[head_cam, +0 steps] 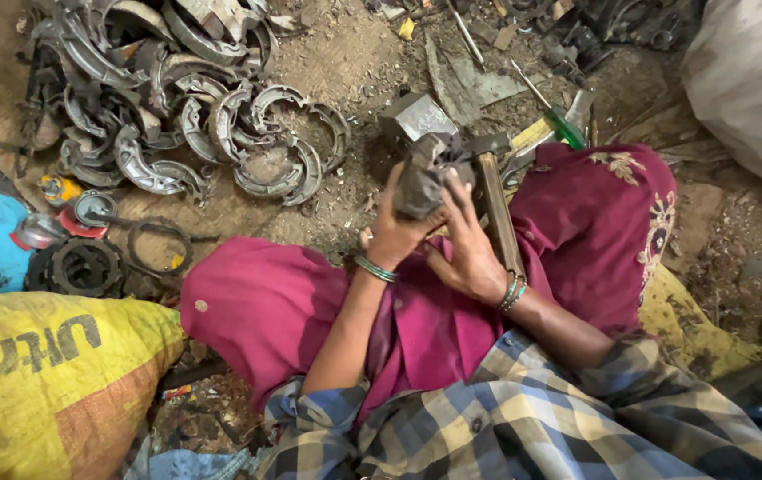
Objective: The person sits on the ground in a scrapyard and hammers curved metal brake shoe castings against a heavy anvil block, repositioning each piece by hand and occasionally wiping it with a cloth before setting it aside with the processed pile.
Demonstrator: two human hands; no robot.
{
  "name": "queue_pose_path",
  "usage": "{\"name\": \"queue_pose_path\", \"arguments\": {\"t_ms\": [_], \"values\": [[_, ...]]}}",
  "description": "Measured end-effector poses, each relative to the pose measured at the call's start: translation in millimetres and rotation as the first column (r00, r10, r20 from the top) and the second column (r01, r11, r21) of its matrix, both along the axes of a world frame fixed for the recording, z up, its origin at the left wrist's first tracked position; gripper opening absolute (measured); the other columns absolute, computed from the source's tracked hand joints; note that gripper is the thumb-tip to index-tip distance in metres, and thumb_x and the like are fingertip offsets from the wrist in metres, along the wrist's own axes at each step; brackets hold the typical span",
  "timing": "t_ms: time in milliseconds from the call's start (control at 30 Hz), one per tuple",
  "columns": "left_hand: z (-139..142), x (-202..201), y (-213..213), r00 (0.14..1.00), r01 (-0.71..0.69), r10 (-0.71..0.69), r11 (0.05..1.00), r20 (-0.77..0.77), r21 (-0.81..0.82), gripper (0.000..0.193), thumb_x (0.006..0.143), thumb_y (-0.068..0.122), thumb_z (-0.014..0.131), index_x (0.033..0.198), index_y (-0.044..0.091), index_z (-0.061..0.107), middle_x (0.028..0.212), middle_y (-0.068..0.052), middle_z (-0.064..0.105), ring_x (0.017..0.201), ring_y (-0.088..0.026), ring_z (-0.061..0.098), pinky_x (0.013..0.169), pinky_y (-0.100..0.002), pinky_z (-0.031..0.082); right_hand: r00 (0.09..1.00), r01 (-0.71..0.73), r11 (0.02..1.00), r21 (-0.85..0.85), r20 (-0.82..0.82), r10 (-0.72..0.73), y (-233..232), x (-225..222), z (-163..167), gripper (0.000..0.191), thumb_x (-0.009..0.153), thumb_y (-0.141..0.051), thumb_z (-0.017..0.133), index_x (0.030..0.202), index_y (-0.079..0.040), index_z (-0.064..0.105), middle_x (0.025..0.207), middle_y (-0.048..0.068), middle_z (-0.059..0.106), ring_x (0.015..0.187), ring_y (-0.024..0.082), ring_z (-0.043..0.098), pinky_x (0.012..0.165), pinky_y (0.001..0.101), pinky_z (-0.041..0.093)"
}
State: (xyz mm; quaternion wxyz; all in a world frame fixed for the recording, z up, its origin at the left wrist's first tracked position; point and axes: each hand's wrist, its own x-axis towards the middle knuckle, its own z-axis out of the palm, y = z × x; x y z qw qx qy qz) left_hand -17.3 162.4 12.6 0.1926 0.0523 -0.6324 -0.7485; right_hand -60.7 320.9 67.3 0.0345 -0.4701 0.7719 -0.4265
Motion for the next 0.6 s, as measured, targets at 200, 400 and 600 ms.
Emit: {"name": "queue_pose_path", "arguments": {"t_ms": [200, 400, 600], "values": [[18, 3, -26, 0.985, -0.145, 0.158, 0.977, 0.072, -0.158, 0.049, 0.091, 0.025, 0.085, 0.13, 0.003, 0.064, 0.118, -0.011, 0.075, 0.107, -0.02, 0.072, 0.095, -0.033, 0.058, 0.971, -0.153, 0.987, 0.052, 0.195, 0.14, 3, -12, 1, 0.077, 0.084, -0.003, 0.07, 0.154, -0.001, 0.039, 0.165, 0.028, 0.031, 0.147, 0.042, 0.043, 0.11, 0.0425, 0.048], [11, -1, -57, 0.83, -0.187, 0.528, 0.567, 0.181, -0.802, 0.054, 0.088, 0.034, 0.084, 0.122, 0.0, 0.059, 0.1, -0.02, 0.072, 0.087, -0.033, 0.072, 0.077, -0.042, 0.058, 0.993, 0.095, 0.993, 0.066, 0.069, -0.099, 28, -52, 6, 0.039, 0.096, -0.006, 0.073, 0.134, -0.009, 0.067, 0.145, 0.013, 0.064, 0.133, 0.03, 0.064, 0.11, 0.0382, 0.054], [-6, -2, -81, 0.755, 0.014, 0.579, 0.456, 0.308, -0.89, 0.06, 0.076, 0.034, 0.088, 0.115, 0.003, 0.054, 0.097, -0.021, 0.07, 0.086, -0.043, 0.069, 0.073, -0.051, 0.055, 0.779, 0.463, 0.886, 0.033, 0.463, -0.424, 52, -81, -43, 0.047, 0.095, -0.004, 0.071, 0.14, -0.001, 0.055, 0.128, 0.012, 0.064, 0.107, 0.02, 0.062, 0.09, 0.0338, 0.053]]}}
